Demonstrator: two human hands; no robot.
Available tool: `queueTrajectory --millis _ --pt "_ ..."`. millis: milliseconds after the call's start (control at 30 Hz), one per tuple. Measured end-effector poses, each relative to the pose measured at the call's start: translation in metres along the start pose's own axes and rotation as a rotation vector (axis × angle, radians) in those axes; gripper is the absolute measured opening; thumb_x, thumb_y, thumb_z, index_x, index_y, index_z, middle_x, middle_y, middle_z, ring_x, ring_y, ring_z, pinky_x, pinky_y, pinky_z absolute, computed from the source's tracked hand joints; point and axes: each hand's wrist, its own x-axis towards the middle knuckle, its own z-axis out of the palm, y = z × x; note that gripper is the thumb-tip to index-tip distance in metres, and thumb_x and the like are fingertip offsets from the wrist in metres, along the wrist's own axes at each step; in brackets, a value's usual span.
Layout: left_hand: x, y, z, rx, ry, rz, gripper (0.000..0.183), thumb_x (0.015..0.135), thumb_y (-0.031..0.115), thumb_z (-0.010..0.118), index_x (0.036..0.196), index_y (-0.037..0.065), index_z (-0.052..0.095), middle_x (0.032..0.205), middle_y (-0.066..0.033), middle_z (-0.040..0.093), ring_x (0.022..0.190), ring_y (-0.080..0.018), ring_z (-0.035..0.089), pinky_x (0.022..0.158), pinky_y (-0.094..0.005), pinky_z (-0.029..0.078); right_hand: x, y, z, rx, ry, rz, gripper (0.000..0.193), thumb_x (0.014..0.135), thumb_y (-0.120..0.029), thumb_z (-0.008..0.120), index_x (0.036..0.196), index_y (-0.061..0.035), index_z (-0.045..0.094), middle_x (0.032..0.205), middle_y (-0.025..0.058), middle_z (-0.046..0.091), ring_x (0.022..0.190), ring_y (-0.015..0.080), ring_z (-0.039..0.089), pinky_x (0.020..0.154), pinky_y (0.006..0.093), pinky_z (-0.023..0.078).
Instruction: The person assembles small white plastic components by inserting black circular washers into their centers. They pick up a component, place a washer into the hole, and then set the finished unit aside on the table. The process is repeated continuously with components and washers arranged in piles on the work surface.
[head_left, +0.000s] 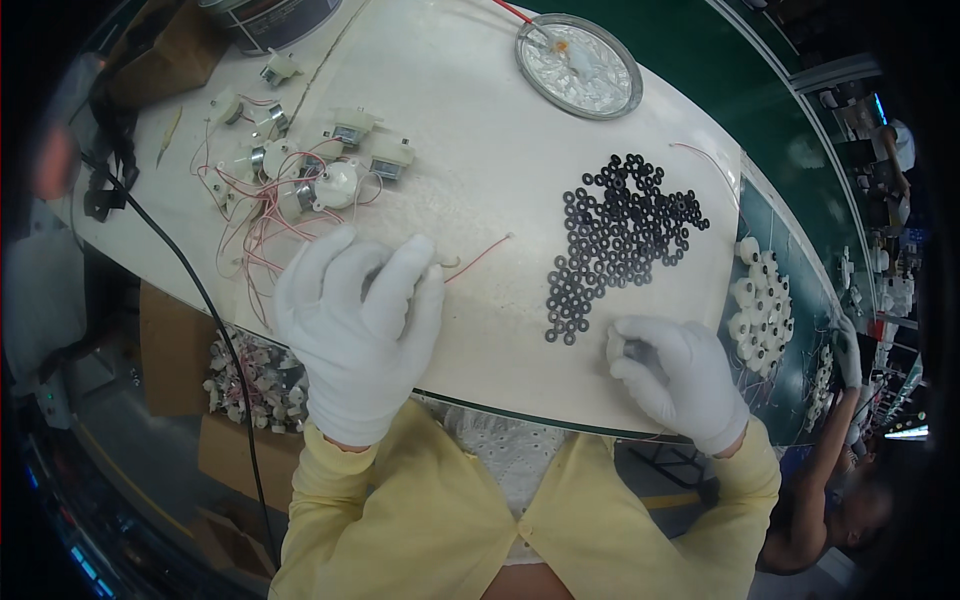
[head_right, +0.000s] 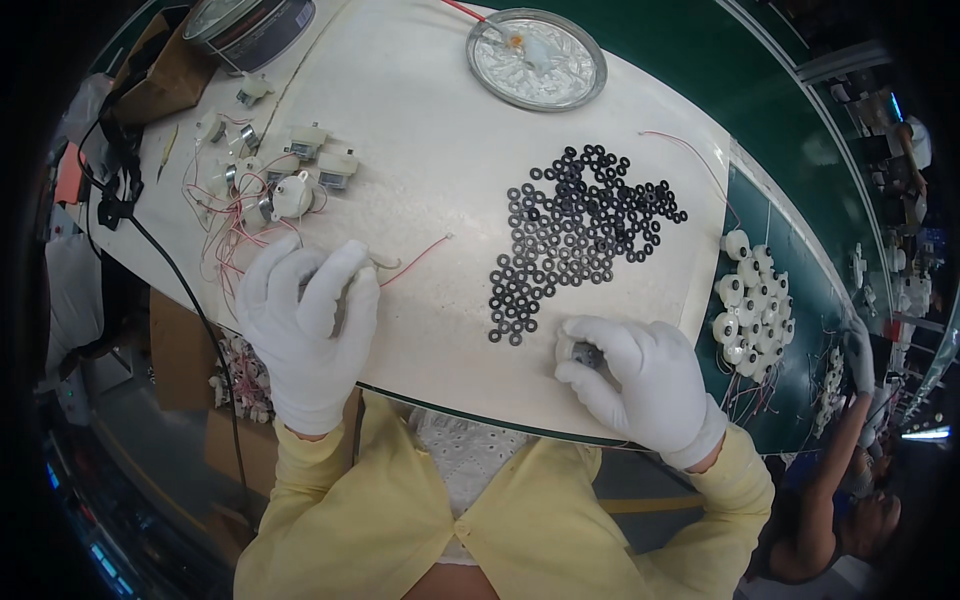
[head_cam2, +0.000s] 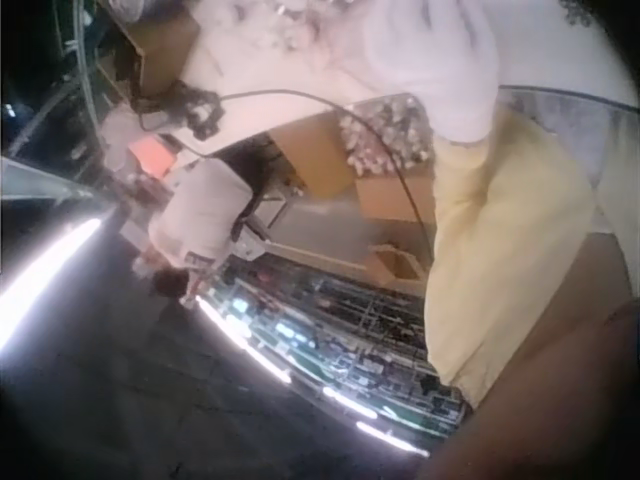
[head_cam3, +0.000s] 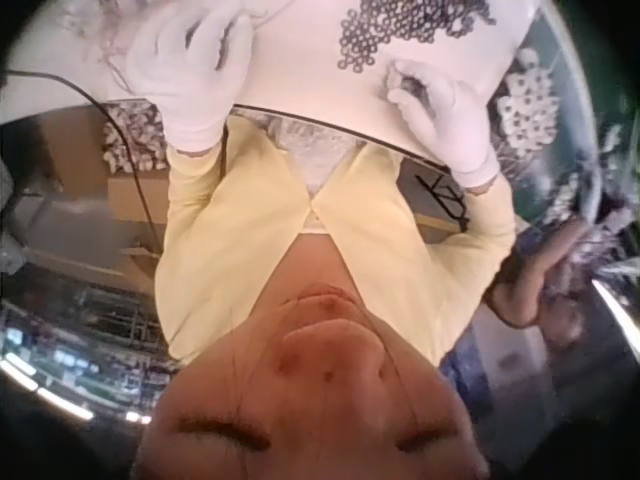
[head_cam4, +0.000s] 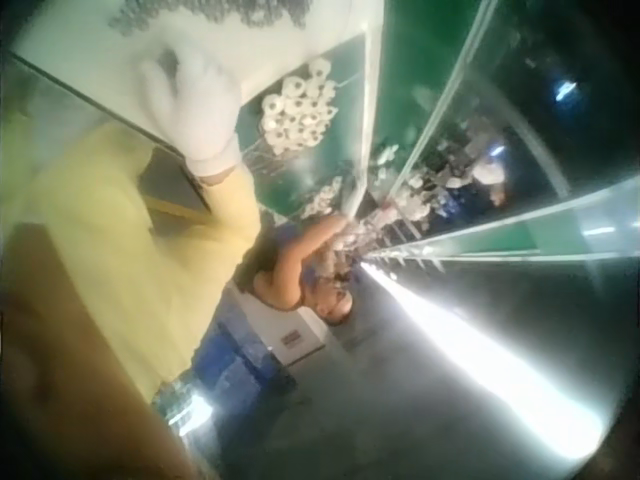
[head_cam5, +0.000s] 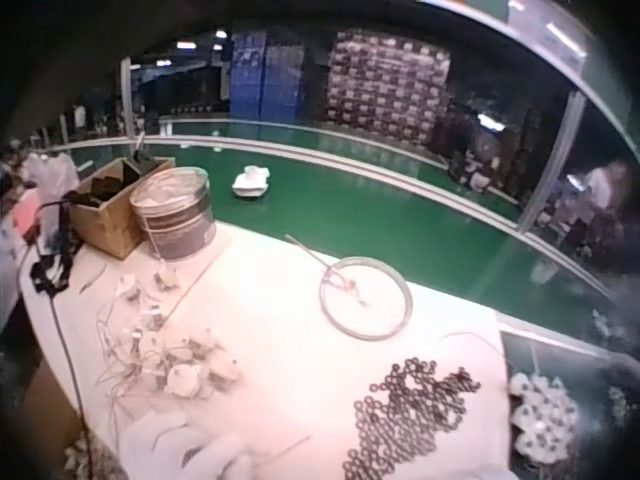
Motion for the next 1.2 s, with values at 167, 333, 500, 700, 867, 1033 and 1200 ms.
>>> queueTrajectory --millis 167,333,500,700,867,1033,1200 --pt "0.002 -0.001 0.001 0.04 -0.039 -0.007 0.032 0.08 0.013 0.076 0.111 0.016 0.07 0.09 -0.0023 0.062 0.101 -0.0323 0.06 0.089 -0.045 0.046 0.008 -0.011 0.001 0.681 -0.006 0.31 0.04 0.096 -0.009 0.069 0.131 0.0033 0.056 0.095 0.006 0.07 0.084 0.0125 0.067 0.078 0.0257 0.053" --pt "-0.006 -0.008 0.004 -0.019 -0.044 -0.01 0.032 0.079 0.014 0.076 0.111 0.016 0.071 0.085 -0.0018 0.06 0.103 -0.0318 0.061 0.088 -0.0457 0.046 0.013 -0.011 0.002 0.665 0.017 0.367 0.037 0.098 -0.007 0.066 0.132 0.0044 0.057 0.097 0.0053 0.069 0.086 0.0097 0.064 0.079 0.0242 0.052" --pt "-0.007 -0.008 0.003 -0.039 -0.05 -0.019 0.032 0.077 0.016 0.077 0.109 0.017 0.071 0.083 -0.0003 0.059 0.106 -0.03 0.062 0.087 -0.0453 0.046 0.015 -0.009 0.011 0.277 0.078 0.282 0.042 0.089 -0.011 0.077 0.127 0.0002 0.062 0.088 0.006 0.07 0.078 0.0163 0.066 0.074 0.027 0.052" --pt "-0.009 -0.008 0.004 -0.027 -0.041 -0.027 0.031 0.076 0.017 0.078 0.106 0.018 0.071 0.087 0.0017 0.061 0.107 -0.0292 0.062 0.086 -0.0451 0.046 0.028 -0.014 0.015 -0.149 0.188 0.015 0.045 0.078 -0.02 0.087 0.116 -0.0071 0.067 0.085 0.0029 0.072 0.064 0.0212 0.06 0.065 0.033 0.047" --pt "-0.01 -0.01 0.005 -0.028 -0.051 -0.017 0.032 0.076 0.016 0.079 0.107 0.019 0.07 0.089 0.0022 0.061 0.107 -0.0297 0.062 0.085 -0.045 0.046 0.031 -0.022 0.012 -0.228 0.202 0.004 0.042 0.075 -0.023 0.088 0.109 -0.0085 0.068 0.083 0.0014 0.071 0.063 0.0206 0.06 0.061 0.0342 0.044" --pt "-0.009 -0.011 0.004 -0.038 -0.071 -0.017 0.034 0.075 0.016 0.079 0.108 0.018 0.07 0.09 0.0021 0.061 0.105 -0.0305 0.062 0.085 -0.0452 0.047 0.016 -0.027 0.0 -0.261 0.055 0.132 0.04 0.076 -0.026 0.087 0.104 -0.0092 0.066 0.075 0.0022 0.067 0.057 0.0229 0.057 0.058 0.0358 0.043" --pt "-0.008 -0.008 0.002 -0.035 -0.081 -0.015 0.033 0.076 0.014 0.078 0.109 0.017 0.07 0.088 0.0007 0.061 0.104 -0.0319 0.062 0.087 -0.0462 0.047 0.017 -0.031 0.0 -0.354 0.028 0.085 0.04 0.077 -0.026 0.086 0.106 -0.0086 0.064 0.072 0.0018 0.066 0.055 0.0236 0.056 0.058 0.0361 0.043"
